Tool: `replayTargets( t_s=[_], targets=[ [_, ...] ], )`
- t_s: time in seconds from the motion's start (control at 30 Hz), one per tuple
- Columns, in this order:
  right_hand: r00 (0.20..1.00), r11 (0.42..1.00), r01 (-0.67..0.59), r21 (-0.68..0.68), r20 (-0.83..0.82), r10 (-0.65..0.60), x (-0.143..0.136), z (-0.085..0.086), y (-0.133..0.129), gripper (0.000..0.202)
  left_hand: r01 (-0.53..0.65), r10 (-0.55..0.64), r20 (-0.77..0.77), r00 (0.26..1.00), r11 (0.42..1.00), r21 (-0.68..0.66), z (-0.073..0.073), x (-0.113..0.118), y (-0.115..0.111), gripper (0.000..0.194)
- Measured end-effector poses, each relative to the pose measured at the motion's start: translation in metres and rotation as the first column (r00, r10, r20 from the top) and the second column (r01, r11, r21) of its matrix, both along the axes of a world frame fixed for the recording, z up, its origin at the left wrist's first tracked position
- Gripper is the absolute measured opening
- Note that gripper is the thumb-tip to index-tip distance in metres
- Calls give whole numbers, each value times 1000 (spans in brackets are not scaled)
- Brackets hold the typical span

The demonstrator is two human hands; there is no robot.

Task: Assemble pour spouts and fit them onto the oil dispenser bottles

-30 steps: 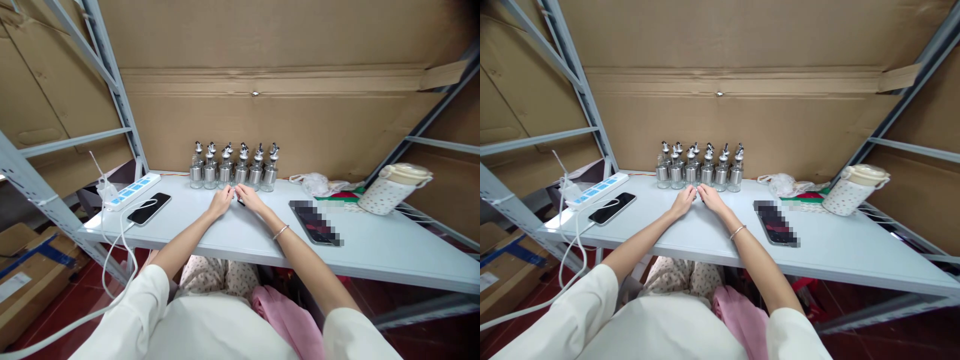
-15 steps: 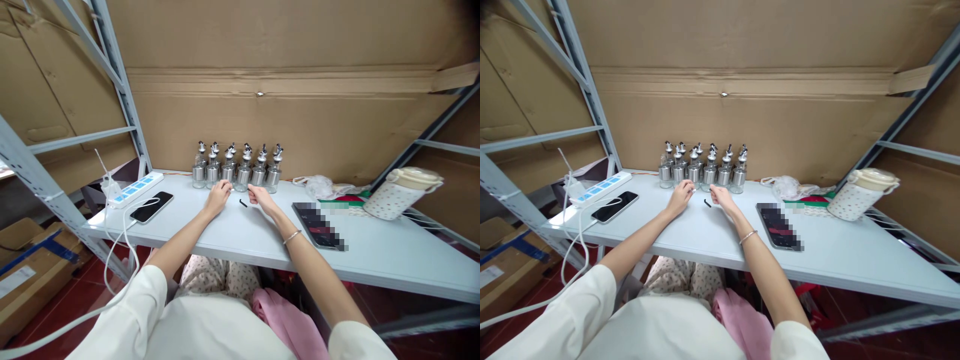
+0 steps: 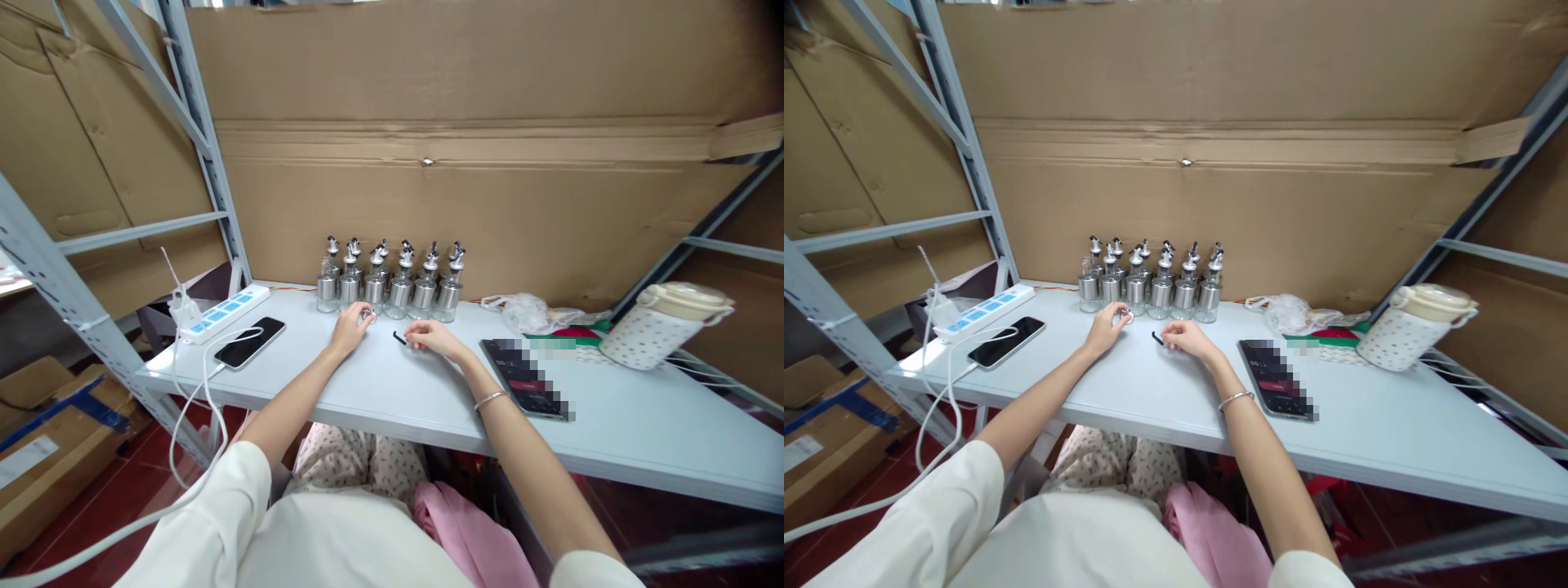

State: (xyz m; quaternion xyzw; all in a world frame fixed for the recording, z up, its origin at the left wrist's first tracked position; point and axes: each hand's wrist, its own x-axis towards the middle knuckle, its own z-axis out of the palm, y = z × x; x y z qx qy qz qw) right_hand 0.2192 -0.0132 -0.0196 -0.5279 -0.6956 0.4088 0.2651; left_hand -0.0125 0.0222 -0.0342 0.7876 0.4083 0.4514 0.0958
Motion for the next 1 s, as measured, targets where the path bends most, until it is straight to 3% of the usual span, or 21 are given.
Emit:
replayTargets(
  t_s=[0.4, 1.0],
  targets=[
    [971, 984, -166, -67, 165, 175, 2, 5, -4, 27, -5, 7, 14, 1000, 994, -113, -4, 2, 2, 28],
    [978, 987, -151, -62, 135, 158, 3, 3, -4, 28, -13, 19, 52, 998, 993, -113, -2, 4, 1, 28]
  ],
)
